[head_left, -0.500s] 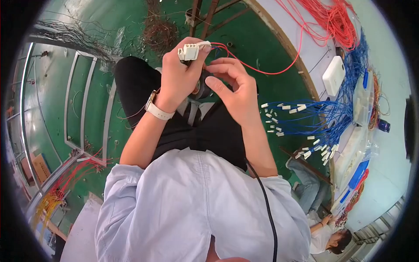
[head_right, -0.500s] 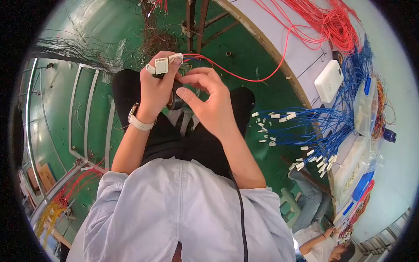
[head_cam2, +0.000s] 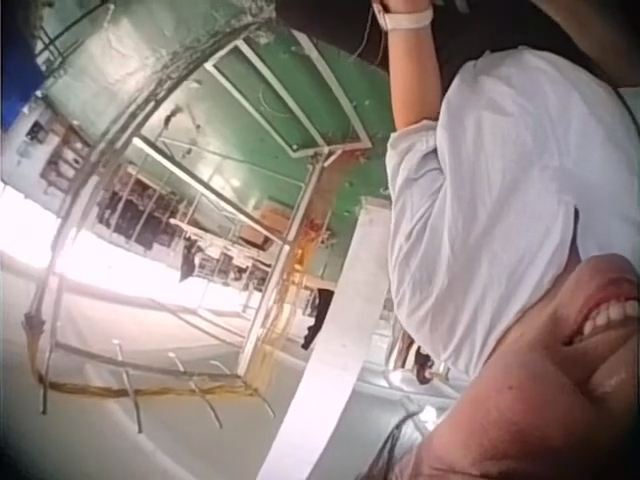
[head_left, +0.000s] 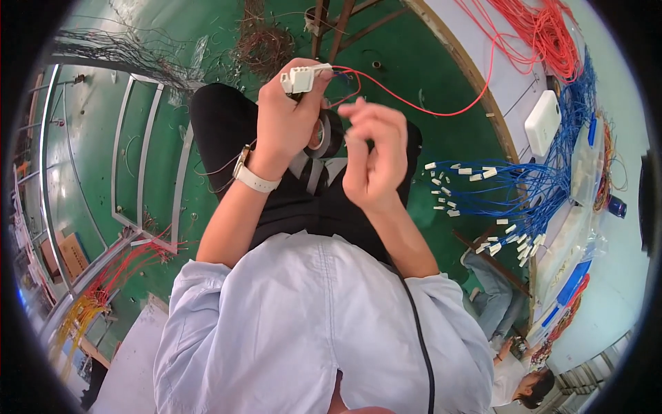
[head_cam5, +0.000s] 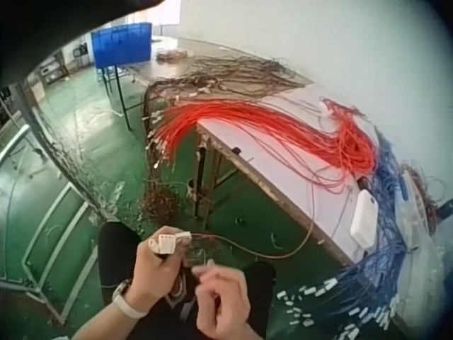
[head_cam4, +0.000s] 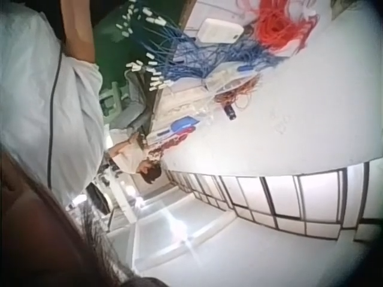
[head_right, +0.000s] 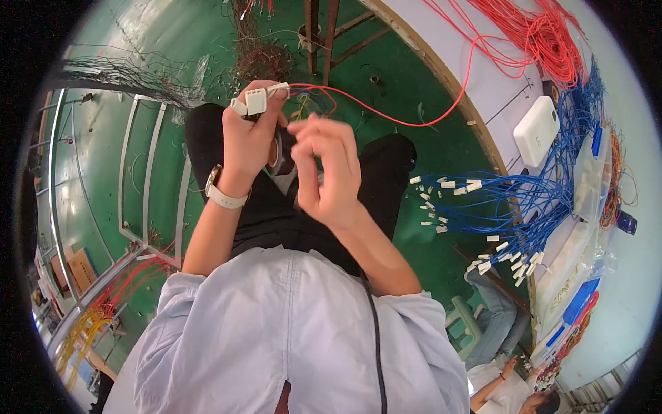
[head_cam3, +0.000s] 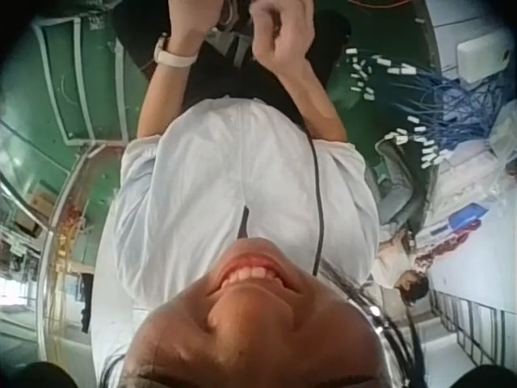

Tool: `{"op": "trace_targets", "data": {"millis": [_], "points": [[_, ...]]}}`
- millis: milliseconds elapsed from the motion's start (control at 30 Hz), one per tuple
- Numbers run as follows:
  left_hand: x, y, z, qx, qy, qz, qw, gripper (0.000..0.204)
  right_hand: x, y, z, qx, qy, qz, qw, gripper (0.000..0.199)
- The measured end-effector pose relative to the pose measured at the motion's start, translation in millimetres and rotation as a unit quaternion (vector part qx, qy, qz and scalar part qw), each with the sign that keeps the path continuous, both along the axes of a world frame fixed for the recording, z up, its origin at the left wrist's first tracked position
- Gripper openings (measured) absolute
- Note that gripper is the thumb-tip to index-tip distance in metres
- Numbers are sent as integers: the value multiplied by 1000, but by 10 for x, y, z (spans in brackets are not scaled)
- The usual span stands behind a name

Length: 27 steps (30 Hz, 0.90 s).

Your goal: The recorder is assembling wire harnesses by connecting plastic terminals and wrapping bundles of wires with insulating tape.

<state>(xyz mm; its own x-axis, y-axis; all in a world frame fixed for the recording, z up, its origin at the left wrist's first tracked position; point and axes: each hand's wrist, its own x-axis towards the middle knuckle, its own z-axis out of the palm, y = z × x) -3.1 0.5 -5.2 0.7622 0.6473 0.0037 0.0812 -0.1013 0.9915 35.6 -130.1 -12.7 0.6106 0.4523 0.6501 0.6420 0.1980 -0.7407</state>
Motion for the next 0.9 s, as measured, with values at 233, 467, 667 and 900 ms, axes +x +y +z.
{"op": "trace_targets", "data": {"millis": [233,467,667,900], "points": [[-44,-215,-128,-90,-6,1,996,18,5,-59,-43,12,-63,-97,993,14],[-84,-204,-60,-68,-30,-19,997,16,124,37,-76,-95,157,-150,972,5],[-137,-349,33,-8,-90,-51,995,10,174,109,71,-89,56,-196,975,8],[-143,-348,71,9,-102,-66,993,11,175,71,147,-83,25,-194,977,8]]}}
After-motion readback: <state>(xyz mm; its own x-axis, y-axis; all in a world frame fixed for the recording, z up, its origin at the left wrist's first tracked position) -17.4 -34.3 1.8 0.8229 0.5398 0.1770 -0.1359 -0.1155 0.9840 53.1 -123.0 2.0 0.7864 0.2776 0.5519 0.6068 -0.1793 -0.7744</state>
